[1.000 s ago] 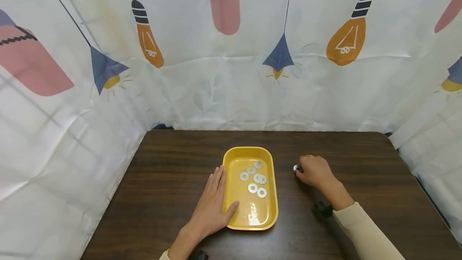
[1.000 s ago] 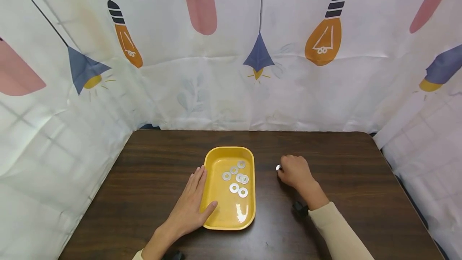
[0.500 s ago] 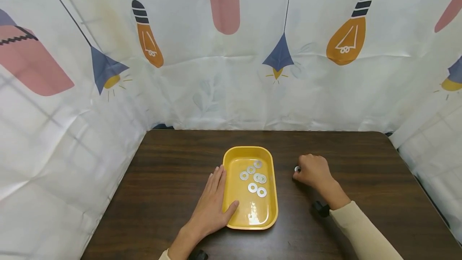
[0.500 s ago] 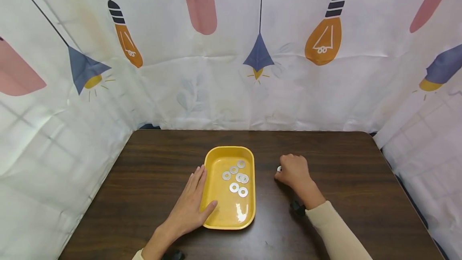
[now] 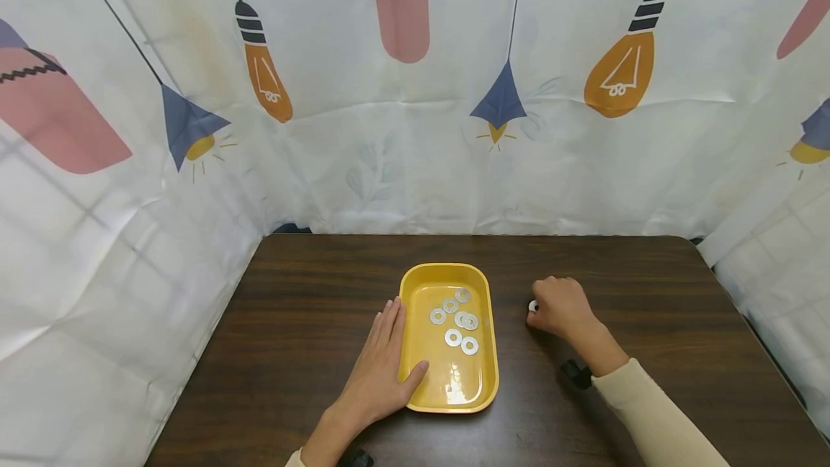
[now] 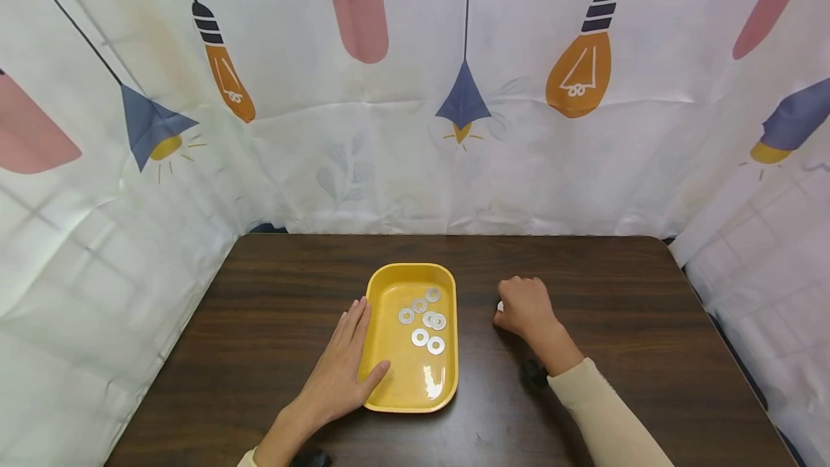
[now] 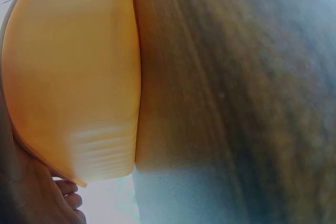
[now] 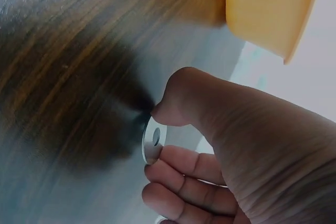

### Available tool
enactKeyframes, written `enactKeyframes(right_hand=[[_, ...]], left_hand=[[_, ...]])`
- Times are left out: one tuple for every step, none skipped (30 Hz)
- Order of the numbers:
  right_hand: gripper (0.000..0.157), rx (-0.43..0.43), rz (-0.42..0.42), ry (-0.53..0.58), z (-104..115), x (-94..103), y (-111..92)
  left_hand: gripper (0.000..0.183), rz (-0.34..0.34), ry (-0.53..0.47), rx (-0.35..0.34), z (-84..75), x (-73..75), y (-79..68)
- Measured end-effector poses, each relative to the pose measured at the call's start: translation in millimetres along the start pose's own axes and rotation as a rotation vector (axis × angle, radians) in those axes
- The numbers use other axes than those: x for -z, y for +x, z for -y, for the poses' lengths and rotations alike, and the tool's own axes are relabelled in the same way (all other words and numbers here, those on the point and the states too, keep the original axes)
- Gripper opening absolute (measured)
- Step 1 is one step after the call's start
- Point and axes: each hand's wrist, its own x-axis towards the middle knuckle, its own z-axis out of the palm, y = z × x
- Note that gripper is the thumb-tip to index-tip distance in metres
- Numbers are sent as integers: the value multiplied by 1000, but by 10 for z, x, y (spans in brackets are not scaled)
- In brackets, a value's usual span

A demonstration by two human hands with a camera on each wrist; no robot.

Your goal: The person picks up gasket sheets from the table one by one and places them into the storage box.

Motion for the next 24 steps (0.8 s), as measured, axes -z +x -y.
enactKeyframes(right_hand=[[44,3,1,2,1,-2,-5],[43,5,5,4,2,-6,-10],[43,9,6,5,4,-8,-17],[43,12,8,7,5,-13,-20],[43,15,10,8,7,-17,-24],[44,20,11,13,7,-22,-27],[44,25,8,18,4,-31,-27],[46,30,7,22,1,-36,-27],[47,37,1,26,-5,-42,-27],[47,43,-2,32,-11,-49,-24],[48,48,-4,37,-18,-55,-23],[48,51,-6,42,-28,-61,-22],[48,54,-8,44,-40,-71,-21],[47,53,-6,47,-50,-77,-22],[46,55,-7,51,-59,-84,-24],[44,54,-6,58,-67,-94,-27],[42,55,-8,63,-76,-102,-33],[39,62,-14,70,-84,-112,-39],[37,66,-14,80,-89,-121,-46],[34,71,-17,86,-93,-131,-55],[32,76,-20,93,-96,-140,-65],[30,82,-22,97,-102,-154,-75],[29,88,-28,100,-107,-166,-86],[28,95,-35,105,-110,-176,-97]], left_hand=[[98,0,0,0,0,-2,0],[98,-1,-1,0,0,-3,-1],[98,0,-2,-1,1,-4,-3],[98,-1,-2,-3,0,-5,-3],[98,-3,1,-5,0,-6,-3],[97,-7,5,-9,2,-8,-4],[98,-11,6,-11,3,-8,-5],[97,-15,9,-14,4,-8,-5],[97,-18,12,-14,5,-6,-6],[98,-20,13,-13,6,-4,-8],[98,-21,14,-11,7,-3,-9],[98,-22,13,-10,7,-2,-10],[98,-21,12,-7,7,-1,-11],[98,-19,12,-5,8,0,-12],[98,-17,11,-3,7,0,-12],[98,-15,11,-3,6,0,-11],[98,-13,11,-1,6,-1,-11],[98,-11,10,-1,6,-1,-11],[98,-11,9,0,6,-2,-10],[98,-10,8,0,6,-2,-10],[98,-10,7,1,6,-2,-10],[98,-9,6,0,6,-2,-10],[98,-9,7,0,5,-2,-9],[98,-11,7,-3,6,-2,-9]])
